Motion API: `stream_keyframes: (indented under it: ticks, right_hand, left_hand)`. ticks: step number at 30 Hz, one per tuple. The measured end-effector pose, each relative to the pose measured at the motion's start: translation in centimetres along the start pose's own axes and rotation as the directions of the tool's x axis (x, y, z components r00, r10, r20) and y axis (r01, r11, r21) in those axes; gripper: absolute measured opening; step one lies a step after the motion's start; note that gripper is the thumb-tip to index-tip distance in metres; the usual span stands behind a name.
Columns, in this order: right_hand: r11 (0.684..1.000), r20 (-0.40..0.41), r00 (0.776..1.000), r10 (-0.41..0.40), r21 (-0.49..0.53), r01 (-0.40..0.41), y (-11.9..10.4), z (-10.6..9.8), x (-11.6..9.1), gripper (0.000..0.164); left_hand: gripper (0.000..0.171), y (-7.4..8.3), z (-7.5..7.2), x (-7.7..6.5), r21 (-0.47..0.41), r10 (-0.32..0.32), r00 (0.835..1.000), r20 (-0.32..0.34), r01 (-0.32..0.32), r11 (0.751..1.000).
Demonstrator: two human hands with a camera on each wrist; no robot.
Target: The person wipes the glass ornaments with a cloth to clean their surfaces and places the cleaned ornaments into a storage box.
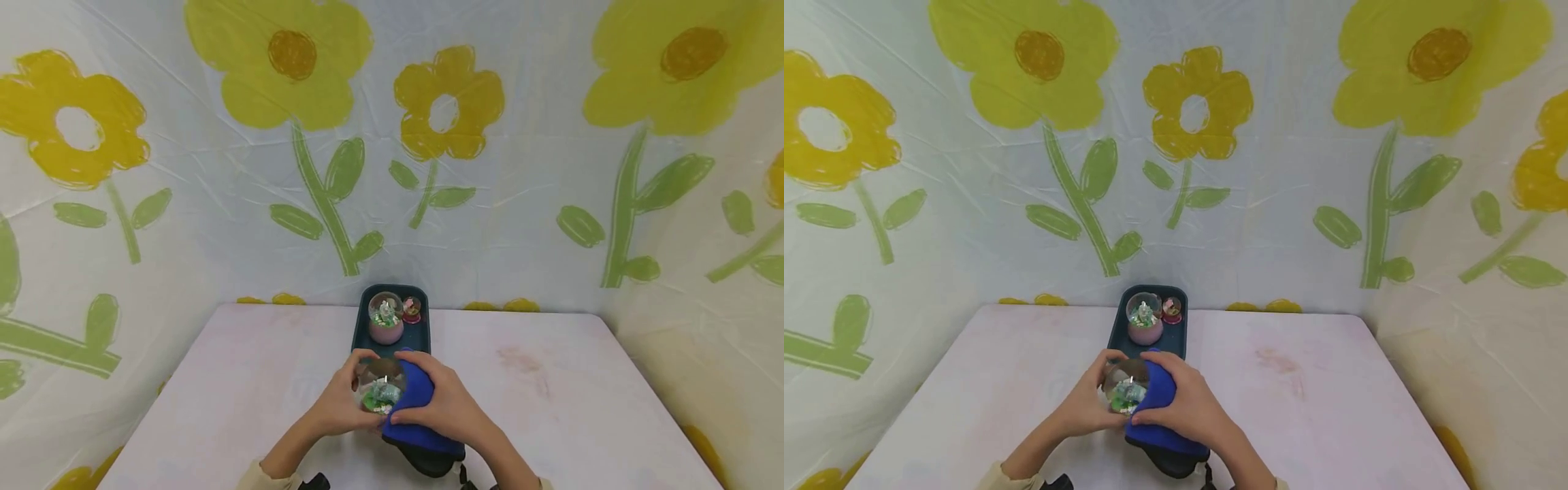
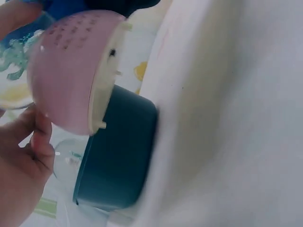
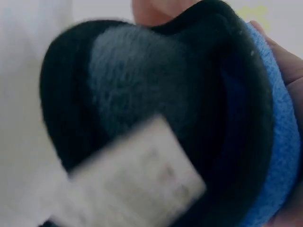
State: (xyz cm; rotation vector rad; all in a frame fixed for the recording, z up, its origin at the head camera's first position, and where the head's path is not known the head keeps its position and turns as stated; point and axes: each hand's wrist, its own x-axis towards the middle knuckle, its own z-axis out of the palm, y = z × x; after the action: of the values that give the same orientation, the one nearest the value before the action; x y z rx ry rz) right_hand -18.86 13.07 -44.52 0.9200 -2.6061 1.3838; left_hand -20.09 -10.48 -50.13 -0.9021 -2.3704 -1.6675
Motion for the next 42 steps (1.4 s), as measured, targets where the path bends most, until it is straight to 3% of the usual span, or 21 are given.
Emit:
stream_keyframes:
  ticks: [3,7,10,12,15,19,22,27,31,33,36,39,42]
  right_hand:
    - [0.999,-0.059,0.998,0.024,0.022,-0.023,-0.1,-0.7,-0.3,0.082]
    - [0.997,-0.176,0.983,0.057,0.053,-0.048,-0.2,-0.8,-1.0,0.08]
    - [0.994,-0.248,0.965,0.083,0.092,-0.061,-0.5,-0.4,-1.5,0.08]
    - [0.994,-0.289,0.955,0.075,0.104,-0.046,-0.9,-0.1,-1.8,0.079]
    - [0.997,-0.337,0.942,-0.003,0.076,0.031,-1.6,0.4,-2.2,0.078]
    - [0.988,-0.365,0.919,-0.152,-0.018,0.156,-2.3,1.4,-1.7,0.081]
    - [0.98,-0.37,0.907,-0.2,-0.072,0.187,-2.1,2.0,-0.7,0.084]
    - [0.991,-0.329,0.935,-0.132,-0.016,0.134,-1.8,2.4,0.1,0.09]
    - [0.992,-0.332,0.939,-0.087,0.059,0.113,-2.9,2.1,0.0,0.085]
    - [0.99,-0.354,0.932,-0.082,0.077,0.116,-3.3,2.0,-0.2,0.082]
    - [0.995,-0.343,0.937,-0.066,0.048,0.087,-2.7,2.2,-0.7,0.083]
    - [0.996,-0.282,0.957,-0.074,0.018,0.082,-1.7,2.8,-1.1,0.086]
    - [0.996,-0.221,0.972,-0.081,0.029,0.09,-0.8,3.2,-1.3,0.086]
  left_hand:
    - [0.085,-0.1,-0.3,-0.3,-0.079,-0.051,0.994,-0.096,0.044,0.996]
    - [0.083,0.2,-0.7,-0.4,-0.248,-0.145,0.965,-0.219,0.089,0.965]
    - [0.081,0.6,-0.9,-0.3,-0.39,-0.202,0.94,-0.273,0.084,0.917]
    - [0.079,0.9,-0.8,-0.2,-0.462,-0.215,0.934,-0.284,0.063,0.884]
    - [0.08,1.4,-0.5,-0.2,-0.57,-0.249,0.929,-0.275,0.051,0.82]
    - [0.077,2.0,0.0,-0.3,-0.689,-0.295,0.926,-0.235,0.055,0.723]
    - [0.074,2.6,0.2,-0.2,-0.732,-0.297,0.935,-0.192,0.065,0.678]
    - [0.072,3.2,0.0,-0.5,-0.753,-0.339,0.935,-0.108,0.146,0.642]
    - [0.064,2.9,-0.9,-0.7,-0.779,-0.321,0.944,0.078,0.259,0.572]
    - [0.059,2.6,-1.5,-0.8,-0.765,-0.295,0.938,0.181,0.323,0.558]
    - [0.054,2.2,-2.1,-1.1,-0.723,-0.295,0.911,0.287,0.408,0.558]
    - [0.053,1.8,-2.2,-1.4,-0.71,-0.35,0.884,0.31,0.46,0.532]
    - [0.055,1.5,-1.9,-1.8,-0.717,-0.426,0.862,0.274,0.479,0.507]
